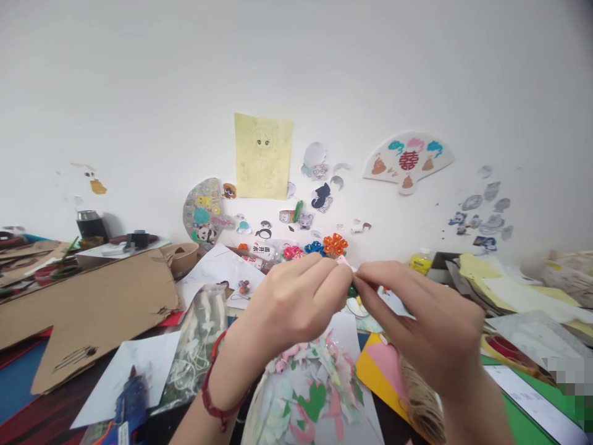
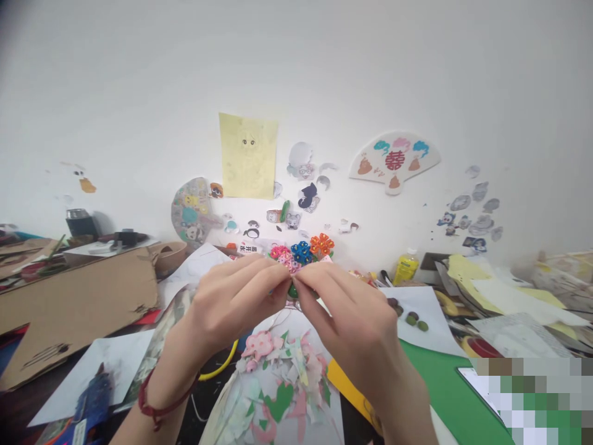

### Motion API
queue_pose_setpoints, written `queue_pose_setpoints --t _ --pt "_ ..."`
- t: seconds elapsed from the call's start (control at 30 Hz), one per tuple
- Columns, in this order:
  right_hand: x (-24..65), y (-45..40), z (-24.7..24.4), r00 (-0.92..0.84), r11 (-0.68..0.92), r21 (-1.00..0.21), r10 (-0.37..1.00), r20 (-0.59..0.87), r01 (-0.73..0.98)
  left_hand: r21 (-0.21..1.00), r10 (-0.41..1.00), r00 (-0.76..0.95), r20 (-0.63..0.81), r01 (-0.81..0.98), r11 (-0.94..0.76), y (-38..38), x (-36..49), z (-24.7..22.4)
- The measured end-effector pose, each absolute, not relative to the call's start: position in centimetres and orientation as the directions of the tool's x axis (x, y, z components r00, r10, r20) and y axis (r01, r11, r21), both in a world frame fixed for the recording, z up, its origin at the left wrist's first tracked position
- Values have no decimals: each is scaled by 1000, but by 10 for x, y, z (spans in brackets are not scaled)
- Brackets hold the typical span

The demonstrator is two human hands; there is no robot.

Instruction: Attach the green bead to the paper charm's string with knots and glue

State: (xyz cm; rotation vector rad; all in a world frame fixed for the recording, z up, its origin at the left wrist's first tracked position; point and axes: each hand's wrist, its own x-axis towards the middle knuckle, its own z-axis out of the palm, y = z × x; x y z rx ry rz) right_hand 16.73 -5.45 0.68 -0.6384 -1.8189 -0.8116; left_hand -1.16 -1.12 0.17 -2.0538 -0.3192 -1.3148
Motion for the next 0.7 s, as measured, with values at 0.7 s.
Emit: queue_pose_setpoints --t 0.7 --pt "172 -53 -3 -413 626 430 -184 892 651 -350 -154 375 914 538 -767 -23 -16 5"
